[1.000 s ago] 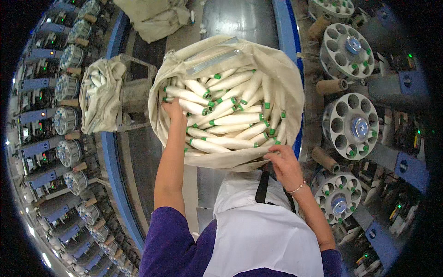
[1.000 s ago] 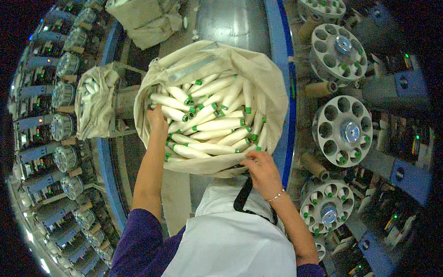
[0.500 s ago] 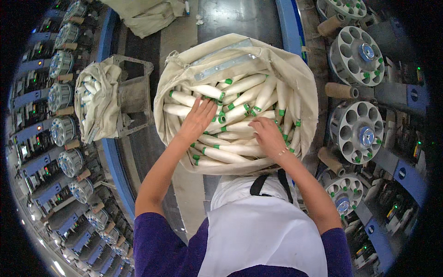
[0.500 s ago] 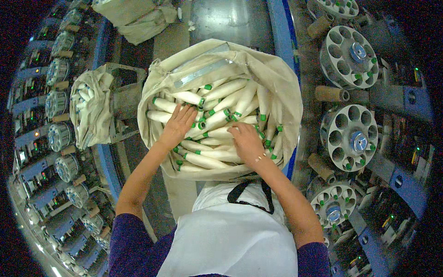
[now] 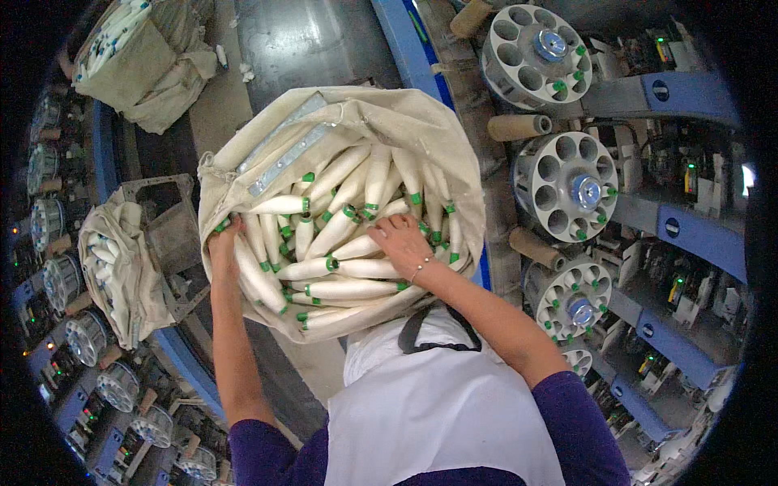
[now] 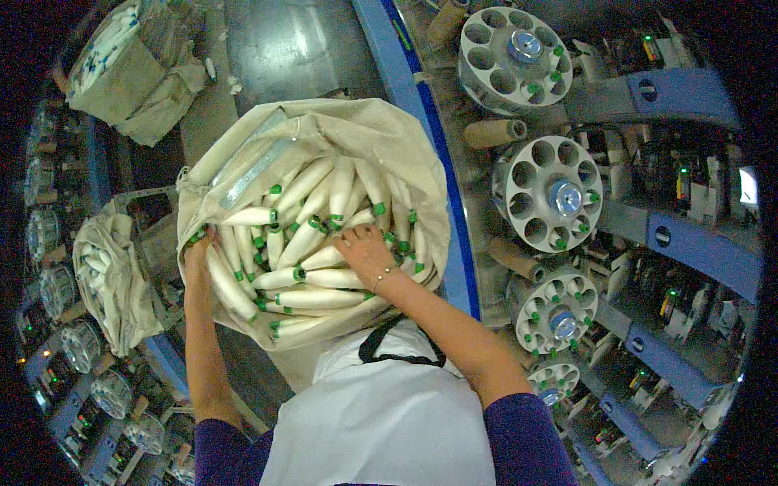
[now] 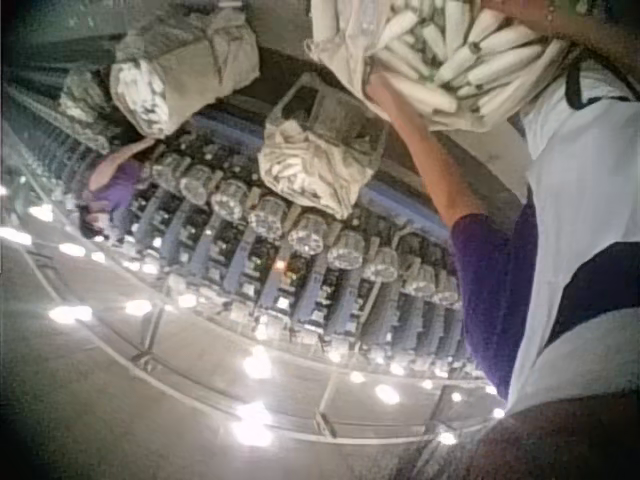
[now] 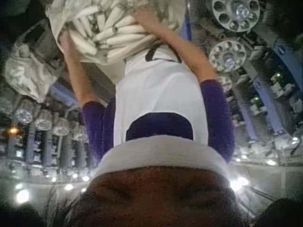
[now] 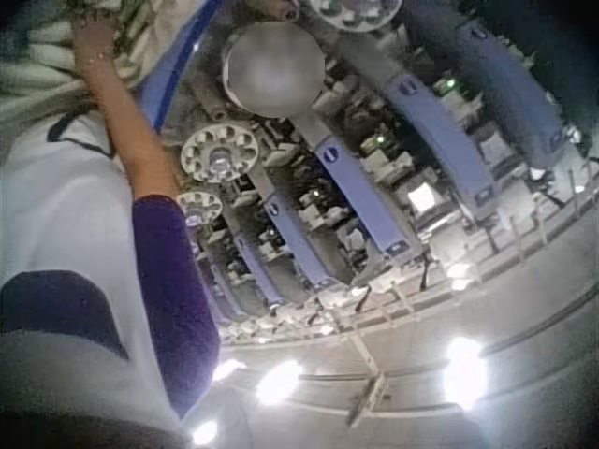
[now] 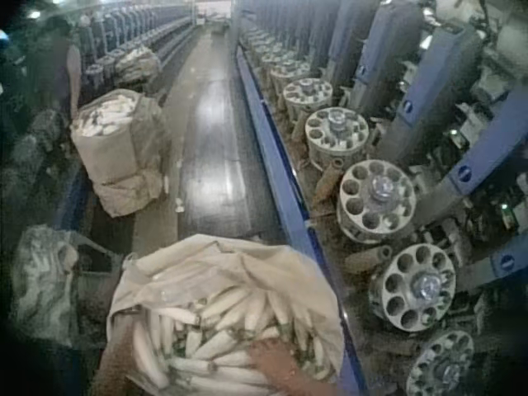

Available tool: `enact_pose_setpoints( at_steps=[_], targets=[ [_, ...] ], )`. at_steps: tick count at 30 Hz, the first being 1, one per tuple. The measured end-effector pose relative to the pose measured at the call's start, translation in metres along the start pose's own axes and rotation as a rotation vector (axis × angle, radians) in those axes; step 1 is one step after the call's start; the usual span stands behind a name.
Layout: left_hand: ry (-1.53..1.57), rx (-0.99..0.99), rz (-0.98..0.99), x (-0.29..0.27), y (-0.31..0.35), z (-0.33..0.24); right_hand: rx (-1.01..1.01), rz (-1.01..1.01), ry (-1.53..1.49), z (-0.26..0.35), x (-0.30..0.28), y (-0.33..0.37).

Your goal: The person repeatedly picks white thread spools from a large sack and places them into slots on a rotating machine wheel. The person handles spools one at a time or in small groups, inserting them into the wheel's slots as they become available.

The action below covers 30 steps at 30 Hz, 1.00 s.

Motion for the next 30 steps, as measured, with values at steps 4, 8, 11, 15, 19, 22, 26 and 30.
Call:
enact_pose_setpoints(
  at_steps=[4,8,11,15,19,22,26,30],
  targets=[
    [0.495,0.046,-0.153,0.009,-0.035,0.003,-0.005,-0.011,-0.036,0.001,-0.003,-0.002],
    [0.731,-0.056,-0.241,0.042,-0.037,-0.005,0.002,0.045,-0.003,0.003,-0.011,-0.004],
    [0.812,-0.074,-0.013,0.055,-0.013,-0.005,0.116,0.379,-0.043,0.005,-0.009,-0.002],
    [0.834,-0.058,0.095,0.053,-0.010,-0.003,0.177,0.576,-0.311,0.006,-0.013,0.002],
    [0.798,-0.099,0.161,0.065,-0.017,-0.013,0.182,0.545,-0.332,0.004,-0.021,0.001],
    [0.700,-0.061,0.068,0.070,-0.020,-0.043,0.142,0.540,-0.339,0.003,-0.020,0.000],
    [0.610,0.060,0.018,0.045,-0.050,-0.108,0.125,0.521,-0.359,-0.002,-0.009,0.003],
    [0.182,-0.027,0.250,0.028,-0.061,-0.131,0.128,0.550,-0.295,-0.005,0.002,0.006]
  ],
)
Point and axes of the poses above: each hand's wrist, its own y-axis away from the middle knuckle, its own x-axis out of the palm, z = x × y, the point moved 4 cm from there along -y, towards the middle knuckle, and after that the axes turned 14 degrees about z, right-handed, at the moved point
